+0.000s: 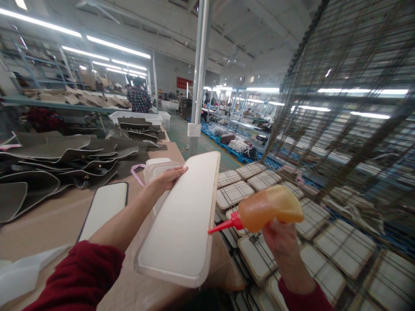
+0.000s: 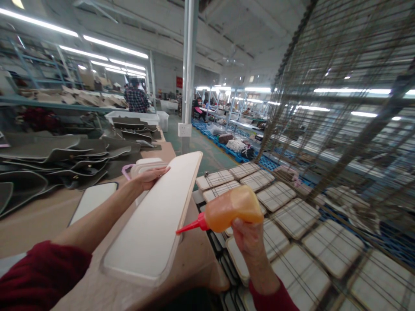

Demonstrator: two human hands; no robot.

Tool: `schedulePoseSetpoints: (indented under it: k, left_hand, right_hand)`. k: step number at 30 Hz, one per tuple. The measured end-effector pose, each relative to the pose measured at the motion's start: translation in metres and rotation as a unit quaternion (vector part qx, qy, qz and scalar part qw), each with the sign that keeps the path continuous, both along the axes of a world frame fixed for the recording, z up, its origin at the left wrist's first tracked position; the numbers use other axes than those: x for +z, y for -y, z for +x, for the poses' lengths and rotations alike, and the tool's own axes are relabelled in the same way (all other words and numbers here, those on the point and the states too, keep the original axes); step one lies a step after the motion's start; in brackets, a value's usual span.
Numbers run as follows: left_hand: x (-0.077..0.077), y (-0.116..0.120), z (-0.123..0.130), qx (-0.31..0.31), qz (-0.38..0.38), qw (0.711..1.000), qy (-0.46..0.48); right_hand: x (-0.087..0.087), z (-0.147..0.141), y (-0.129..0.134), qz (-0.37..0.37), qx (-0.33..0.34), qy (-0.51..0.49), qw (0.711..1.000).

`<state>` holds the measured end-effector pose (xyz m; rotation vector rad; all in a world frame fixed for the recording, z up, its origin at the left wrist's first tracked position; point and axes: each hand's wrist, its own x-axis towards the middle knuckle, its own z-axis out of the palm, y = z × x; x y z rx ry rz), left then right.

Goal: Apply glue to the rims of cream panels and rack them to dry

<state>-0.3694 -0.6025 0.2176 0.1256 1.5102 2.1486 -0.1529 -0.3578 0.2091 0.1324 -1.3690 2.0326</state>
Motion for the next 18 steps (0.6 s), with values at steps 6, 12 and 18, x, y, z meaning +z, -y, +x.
schedulePoseSetpoints:
  k: [6,12,18]
  left_hand:
    - [0.008,0.0,0.001,0.018,-0.011,1.0,0.013]
    - [0.015,0.003,0.003,0.041,-0.015,0.999,0.023]
    - [0.017,0.004,0.002,0.074,-0.009,0.997,0.025]
  right_hand:
    - [-0.001,0.005,0.0,-0.011,0.002,0.006,1.0]
    - [0.003,0.01,0.001,-0.016,0.027,-0.002,1.0]
    - [0.006,0.015,0.003,-0.015,0.036,-0.019,0.999]
